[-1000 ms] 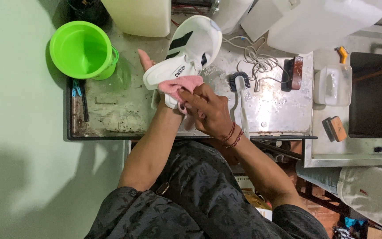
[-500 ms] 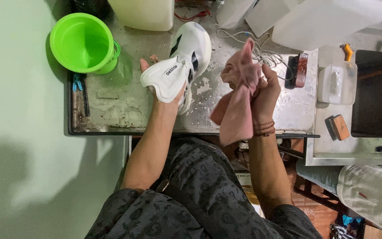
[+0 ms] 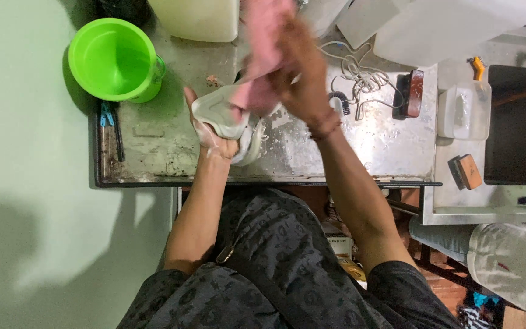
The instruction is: The person wipes a white sneaker with a pink cloth, then uses a white brush to scrub the upper and sides of the shoe. The shoe is rotated to access different areas, and the cloth is used again to wipe away residue.
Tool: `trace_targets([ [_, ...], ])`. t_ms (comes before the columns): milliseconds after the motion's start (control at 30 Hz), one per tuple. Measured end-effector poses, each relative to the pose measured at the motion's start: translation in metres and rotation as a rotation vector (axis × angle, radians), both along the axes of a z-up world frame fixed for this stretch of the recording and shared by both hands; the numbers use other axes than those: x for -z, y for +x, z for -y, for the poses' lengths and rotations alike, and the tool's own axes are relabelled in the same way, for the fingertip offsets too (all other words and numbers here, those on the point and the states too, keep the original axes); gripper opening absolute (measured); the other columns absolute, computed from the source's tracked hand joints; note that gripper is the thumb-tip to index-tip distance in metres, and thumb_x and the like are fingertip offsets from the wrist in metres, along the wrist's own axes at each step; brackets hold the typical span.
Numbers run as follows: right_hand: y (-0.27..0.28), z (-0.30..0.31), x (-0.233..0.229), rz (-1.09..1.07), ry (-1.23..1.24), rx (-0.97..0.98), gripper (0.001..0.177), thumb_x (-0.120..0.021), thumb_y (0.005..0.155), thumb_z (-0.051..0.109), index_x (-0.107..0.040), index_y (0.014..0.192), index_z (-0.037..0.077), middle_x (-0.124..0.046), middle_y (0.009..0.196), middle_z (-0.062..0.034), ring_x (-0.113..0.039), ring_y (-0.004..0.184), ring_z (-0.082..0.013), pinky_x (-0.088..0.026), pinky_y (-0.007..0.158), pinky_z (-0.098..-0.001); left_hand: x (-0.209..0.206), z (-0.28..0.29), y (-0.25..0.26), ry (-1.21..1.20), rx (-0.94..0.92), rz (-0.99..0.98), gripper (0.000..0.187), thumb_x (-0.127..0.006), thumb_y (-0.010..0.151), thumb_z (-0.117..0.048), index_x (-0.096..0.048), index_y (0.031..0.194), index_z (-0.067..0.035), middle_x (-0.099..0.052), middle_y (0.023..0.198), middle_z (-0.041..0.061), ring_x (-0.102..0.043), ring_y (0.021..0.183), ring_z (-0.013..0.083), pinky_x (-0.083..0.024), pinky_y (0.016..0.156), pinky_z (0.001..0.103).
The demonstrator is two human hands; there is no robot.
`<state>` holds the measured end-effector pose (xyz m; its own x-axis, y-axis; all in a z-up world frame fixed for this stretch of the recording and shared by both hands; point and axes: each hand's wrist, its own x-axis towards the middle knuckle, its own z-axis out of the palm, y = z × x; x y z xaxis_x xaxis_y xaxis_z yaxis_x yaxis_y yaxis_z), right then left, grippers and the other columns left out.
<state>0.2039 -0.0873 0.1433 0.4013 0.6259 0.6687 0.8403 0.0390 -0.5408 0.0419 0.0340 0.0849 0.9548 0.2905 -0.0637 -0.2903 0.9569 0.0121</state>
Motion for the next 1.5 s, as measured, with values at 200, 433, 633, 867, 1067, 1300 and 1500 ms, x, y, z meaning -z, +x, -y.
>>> trace_targets([
  [200, -0.071, -0.011, 0.055, 0.174, 0.027, 0.168, 0.031, -0.041, 0.107, 0.011, -0.068, 0.122, 0.008, -0.059, 0.128, -0.0244, -0.067, 0.110, -0.0469, -0.060, 0.081, -0.0490, 0.115, -0.021, 0.011, -0.116, -0.203, -0.042, 0.094, -0.049, 0.089, -0.077, -0.054, 0.146, -0.003, -0.054, 0.150, 0.022, -0.055, 0.137, 0.0399, -0.040, 0.123, 0.056],
  [433, -0.148, 0.013, 0.110, -0.022, -0.077, 0.079, 0.031, -0.056, 0.096, 0.011, -0.062, 0.126, 0.004, -0.055, 0.131, -0.0251, -0.071, 0.095, -0.0471, -0.060, 0.074, -0.0513, 0.072, -0.017, 0.001, -0.003, -0.292, -0.052, 0.082, -0.046, 0.095, -0.066, -0.051, 0.145, -0.001, -0.054, 0.147, 0.019, -0.054, 0.137, 0.0334, -0.038, 0.123, 0.049],
  [633, -0.127, 0.022, 0.091, 0.140, -0.339, 0.119, 0.029, -0.073, 0.086, 0.031, -0.060, 0.102, 0.010, -0.062, 0.118, -0.0132, -0.070, 0.066, -0.0348, -0.056, 0.057, -0.0444, 0.031, 0.001, -0.002, 0.124, -0.384, -0.072, 0.068, -0.043, 0.103, -0.053, -0.048, 0.143, 0.001, -0.053, 0.144, 0.015, -0.052, 0.137, 0.0255, -0.037, 0.124, 0.041],
  [867, -0.057, -0.004, 0.000, -0.080, -0.107, 0.148, 0.031, -0.063, 0.095, 0.012, -0.056, 0.126, 0.012, -0.067, 0.093, -0.0219, -0.071, 0.074, -0.0463, -0.054, 0.059, -0.0467, -0.024, 0.025, -0.014, 0.313, -0.492, -0.072, 0.050, -0.039, 0.112, -0.036, -0.044, 0.142, 0.004, -0.053, 0.141, 0.010, -0.049, 0.137, 0.0158, -0.035, 0.124, 0.030],
  [1067, -0.057, -0.036, 0.046, 0.208, -0.357, 0.385, 0.043, -0.044, 0.104, 0.022, -0.055, 0.146, 0.028, -0.054, 0.117, -0.0080, -0.073, 0.072, -0.0391, -0.058, 0.056, -0.0507, 0.054, -0.006, 0.014, 0.120, -0.403, -0.067, 0.067, -0.047, 0.101, -0.053, -0.048, 0.141, 0.000, -0.057, 0.140, 0.012, -0.054, 0.134, 0.0228, -0.039, 0.122, 0.038],
  [1300, -0.129, -0.002, 0.059, 0.209, -0.426, 0.173, 0.045, -0.048, 0.099, 0.012, -0.061, 0.138, 0.030, -0.052, 0.111, -0.0133, -0.070, 0.062, -0.0365, -0.057, 0.051, -0.0480, 0.094, -0.018, 0.010, -0.138, -0.236, -0.002, 0.086, -0.058, 0.086, -0.076, -0.056, 0.141, -0.009, -0.061, 0.142, 0.015, -0.058, 0.133, 0.0339, -0.042, 0.121, 0.052],
  [1500, -0.102, 0.035, -0.011, -0.321, -0.731, -0.379, 0.051, -0.063, 0.086, 0.002, -0.073, 0.128, 0.030, -0.063, 0.110, -0.0197, -0.066, 0.096, -0.0588, -0.054, 0.085, -0.0616, 0.077, -0.015, -0.010, -0.086, -0.209, 0.074, 0.077, -0.059, 0.089, -0.071, -0.057, 0.140, -0.015, -0.061, 0.143, 0.012, -0.057, 0.135, 0.0318, -0.041, 0.122, 0.051],
])
